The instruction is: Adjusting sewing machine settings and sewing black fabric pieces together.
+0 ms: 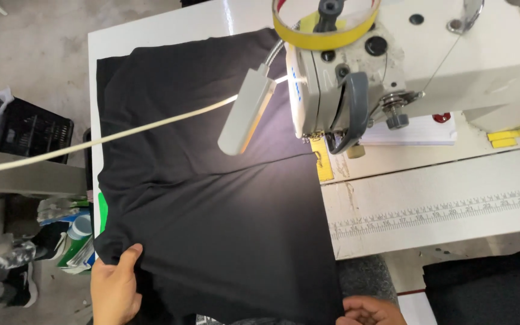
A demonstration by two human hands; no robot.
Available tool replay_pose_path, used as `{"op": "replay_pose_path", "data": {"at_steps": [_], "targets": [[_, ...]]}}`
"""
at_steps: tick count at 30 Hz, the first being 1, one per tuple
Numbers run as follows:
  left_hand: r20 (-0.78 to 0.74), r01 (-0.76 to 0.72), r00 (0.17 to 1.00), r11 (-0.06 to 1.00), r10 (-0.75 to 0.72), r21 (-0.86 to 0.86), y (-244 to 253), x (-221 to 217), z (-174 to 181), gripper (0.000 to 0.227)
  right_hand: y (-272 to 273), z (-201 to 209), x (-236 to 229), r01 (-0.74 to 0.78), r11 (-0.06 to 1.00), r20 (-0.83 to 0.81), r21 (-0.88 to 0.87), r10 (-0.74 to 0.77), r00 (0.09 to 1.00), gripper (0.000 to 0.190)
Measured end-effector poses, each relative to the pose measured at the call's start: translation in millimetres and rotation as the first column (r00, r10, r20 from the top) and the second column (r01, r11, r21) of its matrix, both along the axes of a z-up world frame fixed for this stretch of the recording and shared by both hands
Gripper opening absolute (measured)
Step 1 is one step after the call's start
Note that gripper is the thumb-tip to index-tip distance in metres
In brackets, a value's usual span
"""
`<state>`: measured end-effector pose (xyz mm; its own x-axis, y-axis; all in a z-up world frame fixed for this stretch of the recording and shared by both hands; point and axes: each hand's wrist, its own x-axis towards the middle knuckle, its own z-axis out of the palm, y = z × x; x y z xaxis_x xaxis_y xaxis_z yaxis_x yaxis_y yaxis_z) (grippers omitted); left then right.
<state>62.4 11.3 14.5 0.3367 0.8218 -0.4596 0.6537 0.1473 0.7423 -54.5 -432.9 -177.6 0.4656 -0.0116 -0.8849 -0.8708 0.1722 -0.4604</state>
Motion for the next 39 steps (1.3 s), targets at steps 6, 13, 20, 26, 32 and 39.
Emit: {"op": "replay_pose_path", "data": {"at_steps": [6,13,20,26,32,39], "targets": [[0.111,0.099,0.988,0.994,-0.103,0.043,3.3,22.8,2.1,0.043,32.6,76.0,58.4,-0.061,0.998,0.091,0.013,0.06,0.994,0.032],[0.243,0.144,0.958,0.989,-0.151,0.046,11.5,54.1,-3.2,0.045,41.7,109.3,102.0,-0.356,0.893,0.389,-0.275,0.442,0.808,0.025],[0.288,0.174,0.938,0.981,-0.192,0.088,26.2,85.6,-15.1,0.034,53.6,138.6,149.3,-0.464,0.744,0.31,-0.481,0.64,0.704,0.029],[0.263,0.17,0.945,0.979,-0.195,0.116,29.2,116.0,-9.4,0.039,74.3,178.7,195.0,-0.53,0.691,0.187,-0.492,0.678,0.711,0.035],[0.302,0.134,0.936,0.977,-0.179,0.166,54.1,144.9,-36.0,0.03,81.0,173.7,224.0,-0.498,0.673,0.268,-0.546,0.704,0.658,0.036],[0.358,0.21,0.884,0.939,-0.301,0.272,80.1,172.2,-67.5,0.029,86.1,169.3,249.5,-0.407,0.755,0.458,-0.515,0.643,0.614,0.035]]}}
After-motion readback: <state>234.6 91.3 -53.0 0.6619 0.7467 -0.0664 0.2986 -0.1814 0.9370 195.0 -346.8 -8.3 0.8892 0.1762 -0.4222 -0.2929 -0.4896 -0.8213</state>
